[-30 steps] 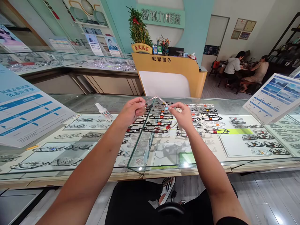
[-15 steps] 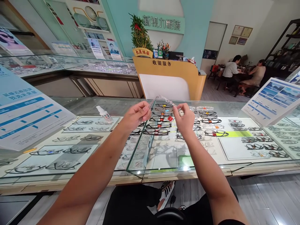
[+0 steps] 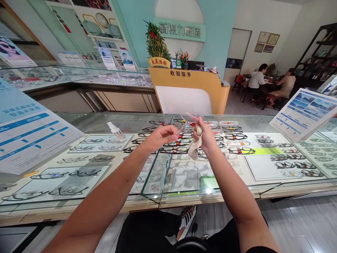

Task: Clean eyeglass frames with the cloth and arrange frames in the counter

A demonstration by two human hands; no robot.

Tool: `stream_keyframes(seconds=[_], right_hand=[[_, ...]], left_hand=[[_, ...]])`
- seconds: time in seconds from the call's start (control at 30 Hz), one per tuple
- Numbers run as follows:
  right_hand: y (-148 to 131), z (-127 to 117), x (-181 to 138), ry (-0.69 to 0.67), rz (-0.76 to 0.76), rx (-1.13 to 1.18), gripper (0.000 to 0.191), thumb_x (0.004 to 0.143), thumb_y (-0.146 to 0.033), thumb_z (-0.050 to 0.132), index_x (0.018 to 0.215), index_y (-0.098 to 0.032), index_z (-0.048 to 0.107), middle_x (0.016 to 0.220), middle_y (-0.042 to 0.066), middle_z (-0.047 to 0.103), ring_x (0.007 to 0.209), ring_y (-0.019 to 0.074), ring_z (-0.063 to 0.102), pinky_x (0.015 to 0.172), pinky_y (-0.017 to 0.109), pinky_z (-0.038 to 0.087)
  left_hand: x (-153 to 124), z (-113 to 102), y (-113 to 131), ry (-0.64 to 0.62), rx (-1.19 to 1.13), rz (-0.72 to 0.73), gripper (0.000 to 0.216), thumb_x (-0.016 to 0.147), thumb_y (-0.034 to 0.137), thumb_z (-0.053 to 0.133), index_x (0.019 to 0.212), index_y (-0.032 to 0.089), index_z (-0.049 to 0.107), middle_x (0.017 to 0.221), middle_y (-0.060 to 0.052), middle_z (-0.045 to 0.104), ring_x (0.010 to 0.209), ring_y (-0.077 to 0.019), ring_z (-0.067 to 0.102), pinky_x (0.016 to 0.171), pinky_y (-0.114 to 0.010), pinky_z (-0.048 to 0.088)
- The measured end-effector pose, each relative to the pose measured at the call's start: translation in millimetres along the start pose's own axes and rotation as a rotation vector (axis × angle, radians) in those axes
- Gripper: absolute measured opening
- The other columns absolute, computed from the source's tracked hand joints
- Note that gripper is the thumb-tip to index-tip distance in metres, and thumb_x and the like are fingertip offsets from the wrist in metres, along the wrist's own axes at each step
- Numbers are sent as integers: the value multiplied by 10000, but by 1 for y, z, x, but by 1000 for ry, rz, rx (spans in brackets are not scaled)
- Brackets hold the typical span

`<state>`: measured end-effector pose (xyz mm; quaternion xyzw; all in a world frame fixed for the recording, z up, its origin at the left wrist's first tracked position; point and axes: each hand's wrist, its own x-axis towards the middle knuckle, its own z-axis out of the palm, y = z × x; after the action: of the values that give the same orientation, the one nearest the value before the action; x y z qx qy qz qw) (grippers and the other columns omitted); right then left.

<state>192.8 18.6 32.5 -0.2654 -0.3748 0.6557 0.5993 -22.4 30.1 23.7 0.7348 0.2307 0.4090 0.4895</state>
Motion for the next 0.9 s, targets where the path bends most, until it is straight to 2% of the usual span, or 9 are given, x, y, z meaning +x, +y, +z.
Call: stream_keyframes(seconds=[0.23, 0.33, 0.4, 0.47, 0.53, 0.7, 0.8, 0.9], right_hand=[[-3, 4, -4, -19, 58, 205, 210, 949, -408, 834, 922, -236, 717, 511, -134, 401, 390, 47, 286, 426, 185, 340], [-4, 2, -4, 5, 43, 242, 136, 956, -351, 812, 941, -245, 730, 507, -134, 424, 385, 51, 300, 415, 191, 351], [-7, 1, -4, 18, 23, 256, 142, 944, -339, 820, 913, -250, 713, 516, -130, 440, 393, 54, 327, 420, 196, 376], [-10, 0, -4, 25, 3, 278, 169, 926, -329, 832, 878, -249, 692, 521, -128, 446, 400, 55, 342, 415, 196, 382], [-13, -2, -4, 20, -9, 297, 175, 912, -314, 838, 862, -245, 685, 531, -123, 466, 405, 55, 349, 403, 193, 371], [-14, -6, -3, -43, 1, 264, 204, 850, -310, 883, 848, -234, 694, 538, -118, 489, 415, 56, 355, 400, 199, 354], [-13, -9, -2, -44, -8, 191, 211, 842, -344, 887, 860, -243, 702, 548, -111, 488, 434, 70, 365, 407, 219, 334], [-12, -10, -2, -26, -28, 106, 231, 849, -391, 878, 862, -253, 693, 570, -102, 477, 452, 81, 347, 416, 244, 307]], left_hand=[[4, 3, -12, -16, -10, -14, 526, 837, 656, 884, 763, 187, 658, 802, -20, 609, 722, -148, 529, 668, -283, 434], [4, 7, -14, -16, -21, -43, 473, 821, 587, 900, 753, 191, 650, 812, -22, 636, 721, -149, 536, 681, -293, 437], [5, 8, -15, 30, -25, -41, 426, 798, 518, 903, 726, 197, 633, 814, -25, 656, 733, -156, 552, 701, -300, 453], [7, 6, -16, 156, -30, -23, 362, 770, 456, 884, 709, 204, 631, 802, -24, 665, 767, -170, 576, 740, -309, 475], [10, -1, -17, 344, -55, 8, 284, 740, 413, 844, 718, 214, 643, 772, -15, 654, 780, -174, 581, 761, -309, 480], [16, -31, -20, 868, -159, 91, 186, 679, 317, 733, 733, 231, 578, 672, 28, 548, 663, -131, 481, 644, -252, 387], [17, -50, -23, 1133, -187, 55, 213, 716, 281, 701, 756, 239, 497, 681, 45, 513, 633, -116, 455, 608, -233, 346], [15, -70, -29, 1322, -172, -35, 234, 799, 244, 659, 801, 251, 425, 705, 58, 464, 615, -113, 434, 601, -235, 331]])
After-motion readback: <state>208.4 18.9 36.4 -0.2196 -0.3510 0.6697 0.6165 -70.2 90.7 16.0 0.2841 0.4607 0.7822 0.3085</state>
